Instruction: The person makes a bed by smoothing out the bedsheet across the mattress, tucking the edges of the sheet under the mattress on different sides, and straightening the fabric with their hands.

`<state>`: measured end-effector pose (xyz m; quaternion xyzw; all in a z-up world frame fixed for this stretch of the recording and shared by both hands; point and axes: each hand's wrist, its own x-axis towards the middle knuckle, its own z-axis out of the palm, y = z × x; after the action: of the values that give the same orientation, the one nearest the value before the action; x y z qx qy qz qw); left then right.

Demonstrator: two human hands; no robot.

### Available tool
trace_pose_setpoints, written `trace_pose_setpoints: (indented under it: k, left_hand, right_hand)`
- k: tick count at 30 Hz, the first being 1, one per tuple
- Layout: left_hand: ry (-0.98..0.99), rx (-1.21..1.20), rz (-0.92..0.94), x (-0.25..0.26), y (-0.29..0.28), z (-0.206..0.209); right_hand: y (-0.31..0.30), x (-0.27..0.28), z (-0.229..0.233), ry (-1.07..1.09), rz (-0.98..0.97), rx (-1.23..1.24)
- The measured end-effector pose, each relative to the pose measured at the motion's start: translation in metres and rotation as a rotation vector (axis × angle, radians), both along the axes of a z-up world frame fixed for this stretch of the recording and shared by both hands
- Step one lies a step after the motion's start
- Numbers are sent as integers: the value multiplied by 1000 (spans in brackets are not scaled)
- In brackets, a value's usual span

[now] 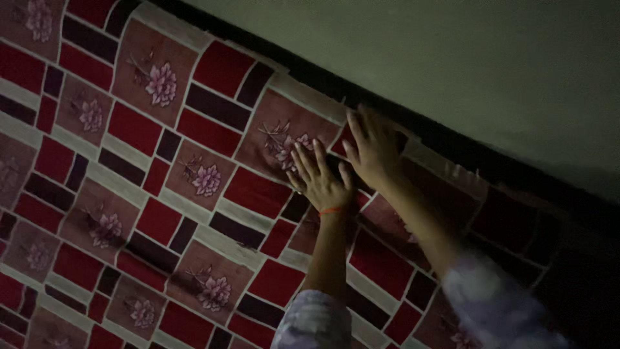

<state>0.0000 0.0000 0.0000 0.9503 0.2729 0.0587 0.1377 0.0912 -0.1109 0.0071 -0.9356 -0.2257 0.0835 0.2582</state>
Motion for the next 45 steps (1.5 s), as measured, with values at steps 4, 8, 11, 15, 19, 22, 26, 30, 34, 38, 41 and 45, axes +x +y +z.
trace_pose_setpoints:
  k: [4, 8, 11, 15, 19, 22, 26, 30, 34, 38, 41, 45]
  left_hand:
    - [-94, -47, -47, 6, 2, 15]
    - [-45, -19, -60, 2, -1, 18]
    - [-87, 24, -58, 7, -2, 15]
    - [-111, 54, -72, 4, -3, 14]
    - [-111, 66, -67, 4, -5, 17]
    - [-96, 90, -102, -1, -4, 10]
    - [-105, 127, -124, 1, -5, 11]
    - [-148, 121, -115, 1, -7, 14]
    - [-131, 145, -82, 6, -5, 5]
    - [-129, 183, -109, 0, -7, 4]
    - [-58, 183, -115, 4, -5, 14]
    - [-62, 250, -175, -4, -64, 26]
  right_hand:
    - [-107, -69, 85, 44, -17, -426]
    - [-166, -93, 88, 46, -120, -411]
    - [-177, -96, 59, -63, -121, -278]
    - [-184, -93, 44, -173, -110, -171]
    - [-188, -92, 52, -142, -95, -189]
    - [-189, -98, 49, -144, -130, -132]
    - [-195, -101, 54, -135, -124, -73]
    - [-248, -141, 75, -119, -284, -289]
    - [-362, -197, 93, 94, -562, -592]
    - [-407, -225, 61, -308, -619, -148]
    - [-407, -225, 42, -397, -621, -260]
    - [-411, -229, 33, -443, -596, -194]
